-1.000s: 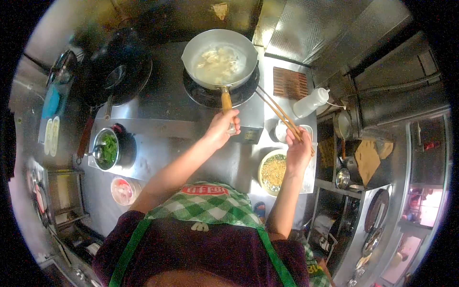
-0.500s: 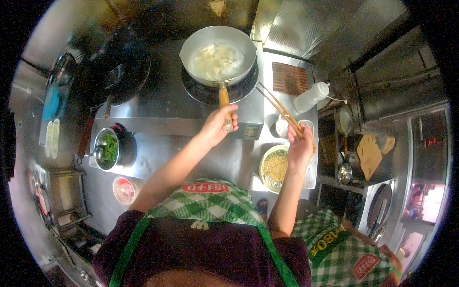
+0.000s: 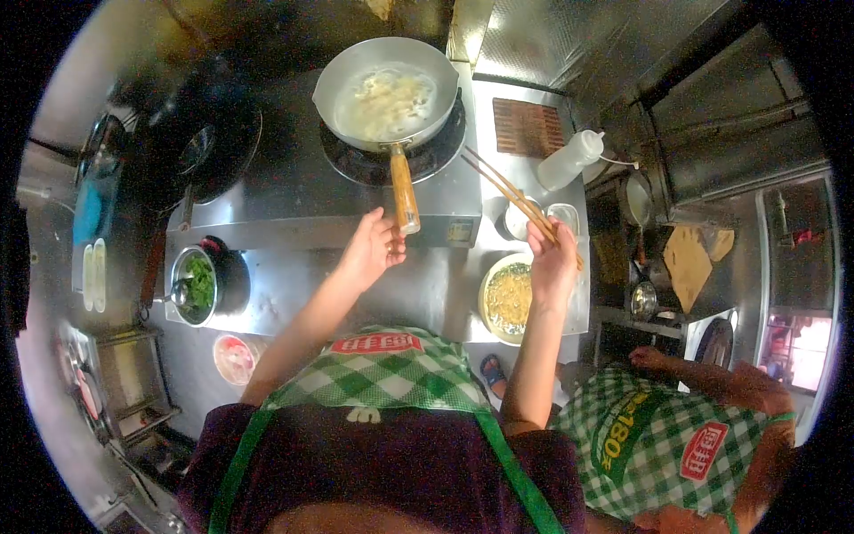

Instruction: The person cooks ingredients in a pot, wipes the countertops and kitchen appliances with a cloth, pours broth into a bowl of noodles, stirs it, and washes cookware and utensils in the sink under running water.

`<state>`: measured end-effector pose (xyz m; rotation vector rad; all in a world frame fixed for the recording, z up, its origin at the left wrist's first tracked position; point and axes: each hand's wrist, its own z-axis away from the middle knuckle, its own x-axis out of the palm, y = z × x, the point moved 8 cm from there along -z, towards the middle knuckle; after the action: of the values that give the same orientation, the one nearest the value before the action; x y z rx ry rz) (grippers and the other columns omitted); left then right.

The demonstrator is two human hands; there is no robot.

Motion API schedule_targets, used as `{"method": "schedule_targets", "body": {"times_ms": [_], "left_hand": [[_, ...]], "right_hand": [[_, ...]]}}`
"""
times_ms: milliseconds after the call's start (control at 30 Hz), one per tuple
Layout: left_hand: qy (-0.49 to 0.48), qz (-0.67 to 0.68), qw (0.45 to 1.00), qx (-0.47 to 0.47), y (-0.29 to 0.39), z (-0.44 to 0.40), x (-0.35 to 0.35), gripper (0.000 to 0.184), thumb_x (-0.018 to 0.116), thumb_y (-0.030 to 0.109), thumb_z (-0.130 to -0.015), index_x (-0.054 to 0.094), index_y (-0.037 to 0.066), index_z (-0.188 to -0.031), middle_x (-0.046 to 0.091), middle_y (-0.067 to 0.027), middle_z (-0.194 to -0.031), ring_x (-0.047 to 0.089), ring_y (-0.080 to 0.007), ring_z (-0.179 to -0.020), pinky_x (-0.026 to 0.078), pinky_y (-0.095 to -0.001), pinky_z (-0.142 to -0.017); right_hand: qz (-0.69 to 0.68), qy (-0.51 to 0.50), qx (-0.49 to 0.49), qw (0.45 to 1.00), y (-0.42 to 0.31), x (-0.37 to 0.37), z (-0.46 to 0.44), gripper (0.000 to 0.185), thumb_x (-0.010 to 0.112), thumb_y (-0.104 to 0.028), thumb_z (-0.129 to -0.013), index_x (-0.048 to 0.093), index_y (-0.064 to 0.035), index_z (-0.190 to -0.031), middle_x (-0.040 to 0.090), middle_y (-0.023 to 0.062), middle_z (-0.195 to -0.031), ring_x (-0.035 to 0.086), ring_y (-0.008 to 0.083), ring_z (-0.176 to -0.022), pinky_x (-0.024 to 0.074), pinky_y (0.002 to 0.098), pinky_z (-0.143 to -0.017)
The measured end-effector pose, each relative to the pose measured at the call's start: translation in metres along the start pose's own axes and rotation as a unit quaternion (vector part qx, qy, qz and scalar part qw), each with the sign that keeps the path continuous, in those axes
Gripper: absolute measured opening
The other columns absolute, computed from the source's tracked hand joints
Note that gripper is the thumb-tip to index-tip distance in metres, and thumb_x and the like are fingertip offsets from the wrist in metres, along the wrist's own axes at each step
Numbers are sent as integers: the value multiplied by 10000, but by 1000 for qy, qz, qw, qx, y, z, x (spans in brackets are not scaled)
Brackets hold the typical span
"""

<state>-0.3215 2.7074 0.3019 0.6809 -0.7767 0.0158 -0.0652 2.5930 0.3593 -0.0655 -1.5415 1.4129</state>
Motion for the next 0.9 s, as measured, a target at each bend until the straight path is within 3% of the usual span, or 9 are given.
{"method": "schedule_targets", "body": {"times_ms": [100,200,300,433,533,733,767,867,900], "left_hand": [[-12,-27,1000,1,2,7,4,446,401,460,-847,497,57,-1011,535,-26,-827,499,-115,-659,446,-272,-628],[-12,-65,998,6,7,12,17,441,397,452,-852,498,54,-1013,533,-25,-824,499,-114,-653,447,-273,-631],[-2,-84,996,9,8,13,16,453,383,454,-857,502,52,-1028,533,-22,-822,501,-114,-659,446,-269,-628],[15,-58,998,23,6,23,-19,459,368,443,-864,503,45,-1051,534,-10,-802,503,-115,-654,436,-260,-632],[79,-22,995,49,5,46,-69,464,402,449,-849,513,44,-1047,532,-13,-799,501,-125,-677,433,-278,-652],[228,-60,958,165,-17,99,-193,414,409,435,-853,509,83,-1049,514,6,-777,485,-116,-675,416,-267,-645],[238,-45,955,173,-20,102,-203,403,411,430,-854,510,87,-1041,513,8,-777,483,-113,-671,415,-264,-641],[245,96,955,139,-31,107,-218,367,418,414,-856,513,96,-1012,509,14,-776,478,-106,-659,413,-254,-632],[242,102,955,138,-30,107,-214,358,421,410,-855,513,98,-1005,508,14,-774,477,-106,-659,412,-251,-631]], "right_hand": [[13,-31,-22,999,-6,24,-12,195,496,-163,-858,530,12,-937,568,119,-959,600,255,-837,494,296,-719],[203,-99,-97,969,-30,104,-21,209,521,-164,-846,561,12,-951,597,107,-924,606,211,-825,481,274,-715],[380,-253,-120,882,-7,185,-33,194,575,-140,-809,600,2,-938,620,68,-859,607,162,-808,466,256,-701],[512,-470,-173,698,71,255,-35,192,567,-110,-812,583,38,-934,610,75,-862,574,138,-767,458,260,-706],[505,-474,-233,682,83,277,-57,177,578,-132,-774,613,7,-878,623,135,-818,606,201,-744,471,303,-673],[496,-313,-139,798,47,271,-161,189,565,-123,-789,609,23,-901,624,99,-709,578,129,-594,462,278,-581],[490,-305,-150,802,43,272,-166,196,573,-129,-779,609,19,-903,636,115,-743,604,164,-638,471,284,-612],[601,-298,-269,692,58,277,-162,206,584,-136,-767,608,16,-903,641,136,-795,623,214,-706,478,294,-659],[586,-324,-231,706,72,272,-159,222,598,-147,-753,606,14,-907,633,156,-834,620,250,-770,477,300,-700]]}}
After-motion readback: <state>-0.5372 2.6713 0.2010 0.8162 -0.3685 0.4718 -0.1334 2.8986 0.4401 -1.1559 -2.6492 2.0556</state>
